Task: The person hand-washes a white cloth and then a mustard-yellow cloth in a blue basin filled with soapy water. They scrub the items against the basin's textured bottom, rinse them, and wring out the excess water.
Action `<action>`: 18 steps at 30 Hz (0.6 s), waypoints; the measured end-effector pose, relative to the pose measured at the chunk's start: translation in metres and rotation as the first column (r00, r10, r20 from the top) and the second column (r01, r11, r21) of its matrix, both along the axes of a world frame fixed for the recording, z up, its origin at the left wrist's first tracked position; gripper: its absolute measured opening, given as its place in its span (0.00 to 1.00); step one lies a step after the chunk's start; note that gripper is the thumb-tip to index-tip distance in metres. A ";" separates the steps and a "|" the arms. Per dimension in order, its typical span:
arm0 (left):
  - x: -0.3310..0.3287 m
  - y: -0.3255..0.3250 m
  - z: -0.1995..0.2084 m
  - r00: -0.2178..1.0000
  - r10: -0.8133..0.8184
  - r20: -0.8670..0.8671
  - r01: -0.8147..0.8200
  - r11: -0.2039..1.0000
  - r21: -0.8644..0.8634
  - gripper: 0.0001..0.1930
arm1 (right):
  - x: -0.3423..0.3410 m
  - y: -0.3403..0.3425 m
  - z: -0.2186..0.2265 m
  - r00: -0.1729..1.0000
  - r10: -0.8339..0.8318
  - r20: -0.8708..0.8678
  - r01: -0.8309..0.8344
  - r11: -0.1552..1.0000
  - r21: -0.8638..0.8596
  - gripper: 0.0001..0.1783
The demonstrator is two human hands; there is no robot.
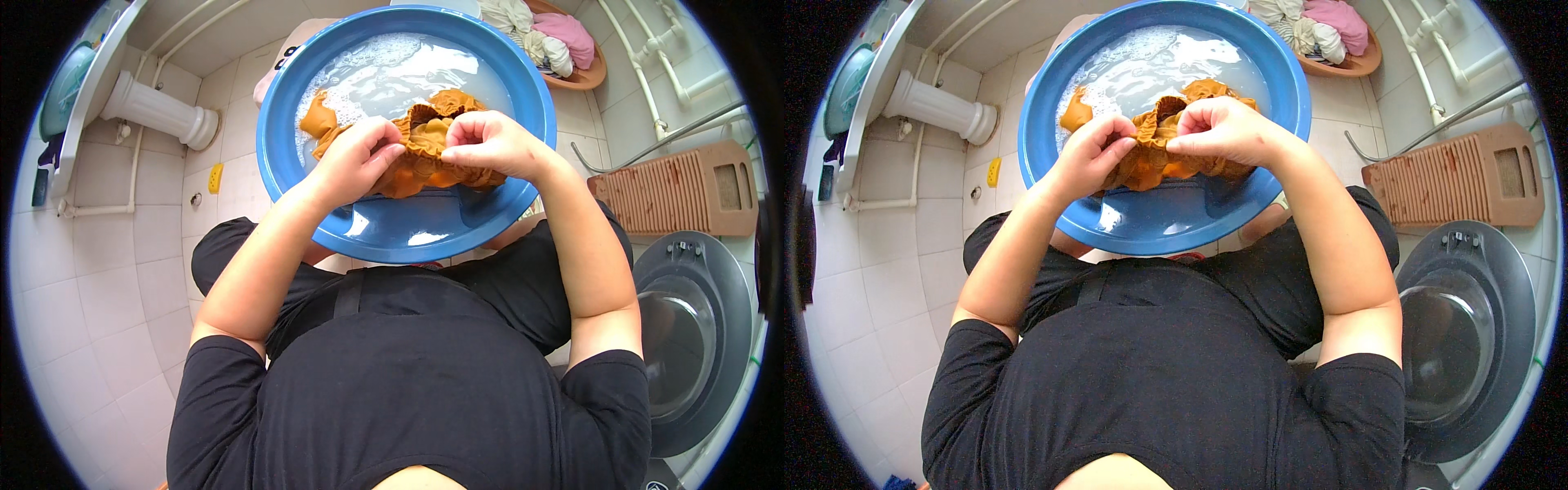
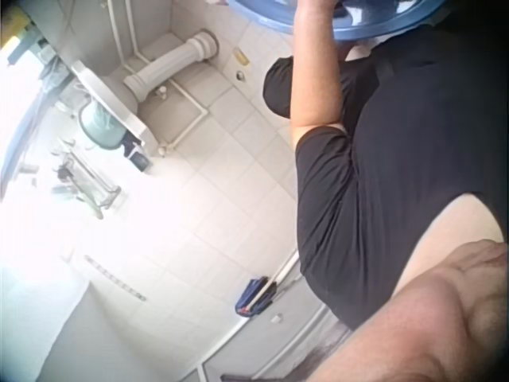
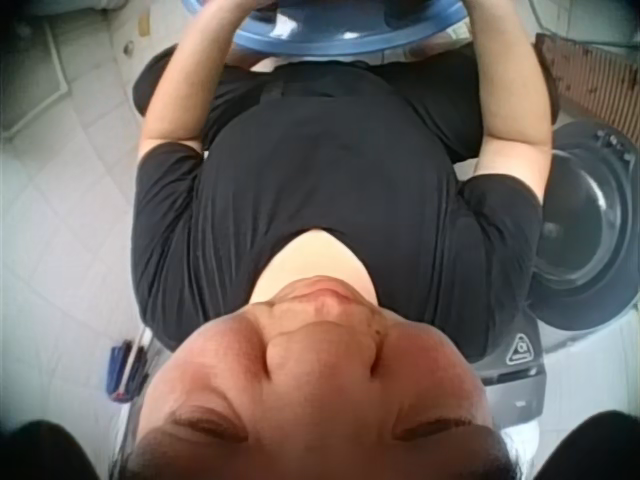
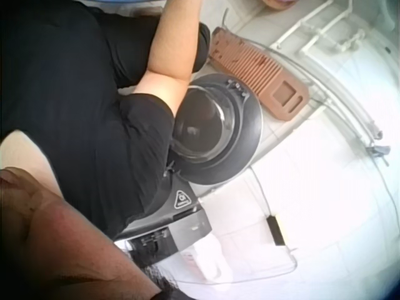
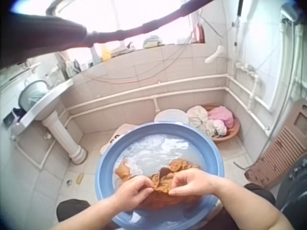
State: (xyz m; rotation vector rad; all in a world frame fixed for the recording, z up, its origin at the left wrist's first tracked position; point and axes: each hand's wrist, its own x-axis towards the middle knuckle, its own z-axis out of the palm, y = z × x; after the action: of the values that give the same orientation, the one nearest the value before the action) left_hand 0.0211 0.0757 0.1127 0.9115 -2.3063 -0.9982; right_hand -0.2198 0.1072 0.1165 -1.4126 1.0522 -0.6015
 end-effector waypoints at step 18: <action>-0.008 0.005 -0.003 0.999 0.016 -0.038 -0.023 0.983 -0.184 0.06 | 0.015 0.000 -0.006 0.997 -0.079 -0.018 0.077 0.993 -0.085 0.11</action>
State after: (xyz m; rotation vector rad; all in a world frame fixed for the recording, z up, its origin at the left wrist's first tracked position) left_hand 0.0127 0.0804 0.1099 0.8319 -2.3100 -0.7703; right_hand -0.2048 0.1069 0.1109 -1.4589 1.1147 -0.6957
